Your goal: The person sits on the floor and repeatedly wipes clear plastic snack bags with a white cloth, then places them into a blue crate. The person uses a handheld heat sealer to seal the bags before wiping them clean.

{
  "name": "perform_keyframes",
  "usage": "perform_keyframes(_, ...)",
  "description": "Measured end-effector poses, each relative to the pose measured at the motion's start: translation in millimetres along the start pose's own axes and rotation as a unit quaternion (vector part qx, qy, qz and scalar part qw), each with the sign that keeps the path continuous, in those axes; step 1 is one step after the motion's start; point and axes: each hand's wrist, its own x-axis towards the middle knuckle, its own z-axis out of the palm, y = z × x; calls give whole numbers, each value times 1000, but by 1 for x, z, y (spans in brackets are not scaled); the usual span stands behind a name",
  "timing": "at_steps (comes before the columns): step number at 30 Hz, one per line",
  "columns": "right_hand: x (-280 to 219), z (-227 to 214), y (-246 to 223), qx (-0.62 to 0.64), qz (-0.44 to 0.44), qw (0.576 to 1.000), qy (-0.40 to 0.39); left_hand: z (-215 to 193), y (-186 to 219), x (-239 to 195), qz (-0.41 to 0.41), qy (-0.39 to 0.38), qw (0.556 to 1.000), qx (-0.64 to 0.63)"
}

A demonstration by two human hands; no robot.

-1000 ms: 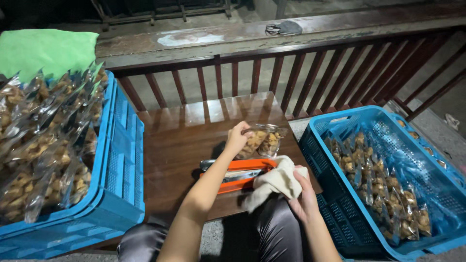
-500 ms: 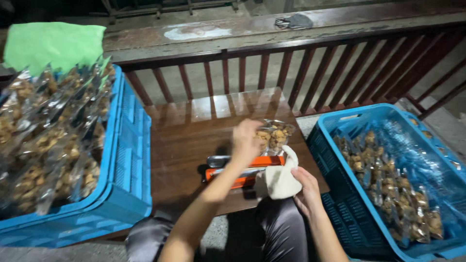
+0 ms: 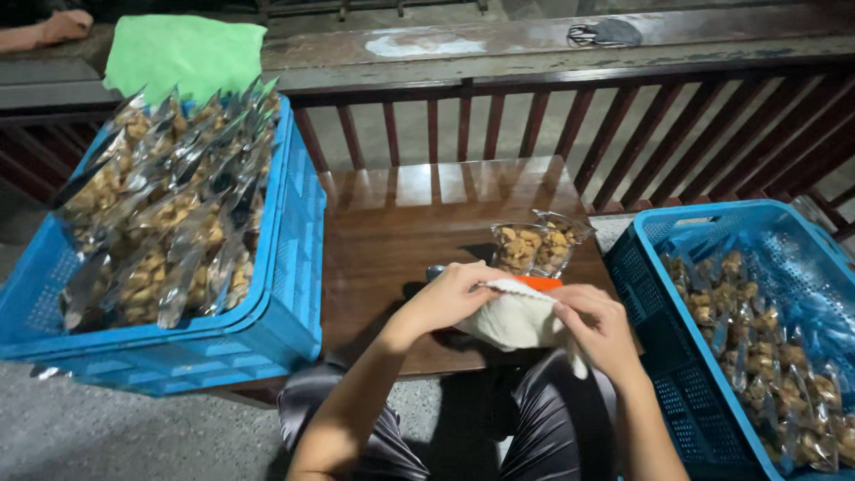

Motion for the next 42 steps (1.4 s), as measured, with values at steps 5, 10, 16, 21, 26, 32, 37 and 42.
perform_keyframes(5, 14, -6, -53, 16, -55, 998, 2, -1, 38, -8, 88, 64, 994, -7)
perform_keyframes(10, -8, 29, 3, 245, 188, 922, -235, -2, 53, -13, 141, 75, 984, 84)
perform_keyframes(16, -14, 53, 24, 614, 207, 748, -144, -41, 38, -17, 16, 233, 948, 215)
perform_keyframes(21, 4, 70, -23, 809, 241, 512, -159, -122, 27, -70, -141, 438, 744, 484)
perform_keyframes(26, 14, 109, -18, 885, 239, 370, -151, -145, 36, -143, -208, 542, 588, 564)
perform_keyframes(32, 19, 165, 2, 872, 264, 365, -190, -155, 33, -196, -152, 513, 759, 370)
perform_keyframes(37, 23, 188, -4, 786, 377, 447, -198, -271, -28, -207, -93, 632, 617, 459)
perform_keyframes(42, 42, 195, -20, 745, 378, 510, -205, -379, -124, -208, -238, 611, 591, 470)
